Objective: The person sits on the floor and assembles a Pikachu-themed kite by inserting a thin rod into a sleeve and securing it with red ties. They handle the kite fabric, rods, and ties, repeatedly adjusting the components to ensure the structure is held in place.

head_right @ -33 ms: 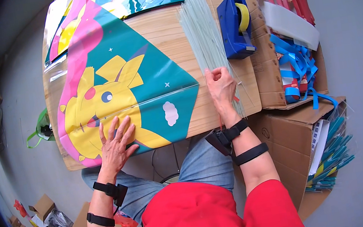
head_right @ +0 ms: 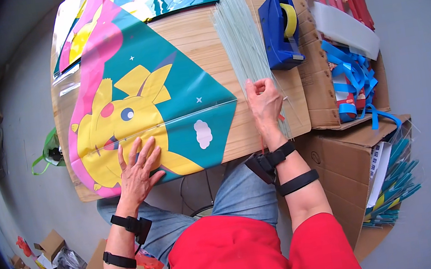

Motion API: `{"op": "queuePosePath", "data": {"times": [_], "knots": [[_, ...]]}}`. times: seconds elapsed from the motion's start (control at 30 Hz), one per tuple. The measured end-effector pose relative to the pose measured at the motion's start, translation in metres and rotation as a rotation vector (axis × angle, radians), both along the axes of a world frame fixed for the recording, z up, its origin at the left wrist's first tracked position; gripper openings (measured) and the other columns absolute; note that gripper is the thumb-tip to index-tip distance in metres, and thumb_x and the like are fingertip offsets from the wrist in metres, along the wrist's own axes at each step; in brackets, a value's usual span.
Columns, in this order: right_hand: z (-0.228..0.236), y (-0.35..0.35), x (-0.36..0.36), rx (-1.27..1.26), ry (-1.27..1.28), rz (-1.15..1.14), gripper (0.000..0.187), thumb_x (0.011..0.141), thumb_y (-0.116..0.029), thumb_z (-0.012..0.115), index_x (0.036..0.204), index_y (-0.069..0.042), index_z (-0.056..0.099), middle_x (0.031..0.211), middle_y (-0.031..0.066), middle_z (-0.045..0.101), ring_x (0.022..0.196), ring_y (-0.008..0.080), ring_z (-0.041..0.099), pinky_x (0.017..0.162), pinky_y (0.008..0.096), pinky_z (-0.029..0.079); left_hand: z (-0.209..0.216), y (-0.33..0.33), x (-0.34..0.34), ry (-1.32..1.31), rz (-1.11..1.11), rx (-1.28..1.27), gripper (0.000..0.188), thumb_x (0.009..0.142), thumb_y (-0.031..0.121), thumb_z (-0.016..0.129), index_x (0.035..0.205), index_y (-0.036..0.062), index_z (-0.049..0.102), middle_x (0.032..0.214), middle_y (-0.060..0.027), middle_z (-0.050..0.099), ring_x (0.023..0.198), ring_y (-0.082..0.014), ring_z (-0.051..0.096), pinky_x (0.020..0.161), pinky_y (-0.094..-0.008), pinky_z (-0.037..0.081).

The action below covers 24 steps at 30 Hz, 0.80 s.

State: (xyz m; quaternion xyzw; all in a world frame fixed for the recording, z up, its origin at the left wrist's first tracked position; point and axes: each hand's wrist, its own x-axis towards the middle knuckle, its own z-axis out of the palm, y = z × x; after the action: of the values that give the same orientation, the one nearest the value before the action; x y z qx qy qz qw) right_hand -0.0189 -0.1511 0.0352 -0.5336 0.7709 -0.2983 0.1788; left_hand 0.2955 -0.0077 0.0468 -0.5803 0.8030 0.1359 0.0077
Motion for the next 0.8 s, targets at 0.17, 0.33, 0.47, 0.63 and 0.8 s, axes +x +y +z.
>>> {"op": "queuePosePath", "data": {"times": [0.17,0.33,0.47,0.63,0.8], "knots": [[0.024,0.014,0.015,-0.135,0.144,0.172,0.015,0.082,-0.017,0.06,0.088,-0.003,0.058,0.087,0.0126,0.063,0.079,0.0303,0.06,0.07,0.0386,0.046,0.0,0.002,0.002,0.068,0.02,-0.065,0.067,0.075,0.039,0.064,0.133,0.0178,0.041,0.144,-0.001,0.031,0.136,-0.0228,0.021,0.111,-0.0502,0.002],[0.013,0.063,0.08,-0.347,0.239,0.696,0.036,0.081,-0.014,0.059,0.114,0.0,0.055,0.118,0.0161,0.056,0.11,0.0319,0.051,0.092,0.0419,0.04,0.001,0.0,0.011,0.084,0.326,-0.181,0.071,0.08,0.034,0.062,0.139,0.0087,0.029,0.146,-0.0059,0.027,0.137,-0.0241,0.019,0.111,-0.0492,0.003],[0.0,0.09,0.139,-0.161,0.206,1.009,0.067,0.078,-0.028,0.063,0.133,-0.001,0.037,0.142,0.0152,0.032,0.134,0.0296,0.025,0.11,0.045,0.018,-0.006,0.0,0.025,-0.007,0.373,-0.151,0.076,0.082,0.04,0.058,0.141,0.007,0.024,0.149,-0.006,0.02,0.139,-0.0243,0.013,0.11,-0.0504,0.0],[-0.024,0.093,0.178,-0.167,0.25,1.125,0.078,0.076,-0.047,0.059,0.134,-0.001,0.037,0.146,0.0145,0.025,0.137,0.0284,0.017,0.112,0.046,0.01,-0.021,0.003,0.032,-0.047,0.425,-0.136,0.077,0.084,0.041,0.056,0.143,0.0072,0.021,0.151,-0.0061,0.015,0.14,-0.0249,0.009,0.11,-0.0511,-0.003],[-0.03,0.087,0.169,-0.11,0.319,1.079,0.08,0.074,-0.049,0.059,0.134,-0.001,0.037,0.146,0.0143,0.024,0.138,0.0281,0.016,0.112,0.0477,0.009,-0.029,0.009,0.049,-0.062,0.489,-0.112,0.073,0.086,0.036,0.053,0.143,0.0067,0.019,0.151,-0.0067,0.013,0.14,-0.0257,0.007,0.11,-0.0501,-0.002]]}}
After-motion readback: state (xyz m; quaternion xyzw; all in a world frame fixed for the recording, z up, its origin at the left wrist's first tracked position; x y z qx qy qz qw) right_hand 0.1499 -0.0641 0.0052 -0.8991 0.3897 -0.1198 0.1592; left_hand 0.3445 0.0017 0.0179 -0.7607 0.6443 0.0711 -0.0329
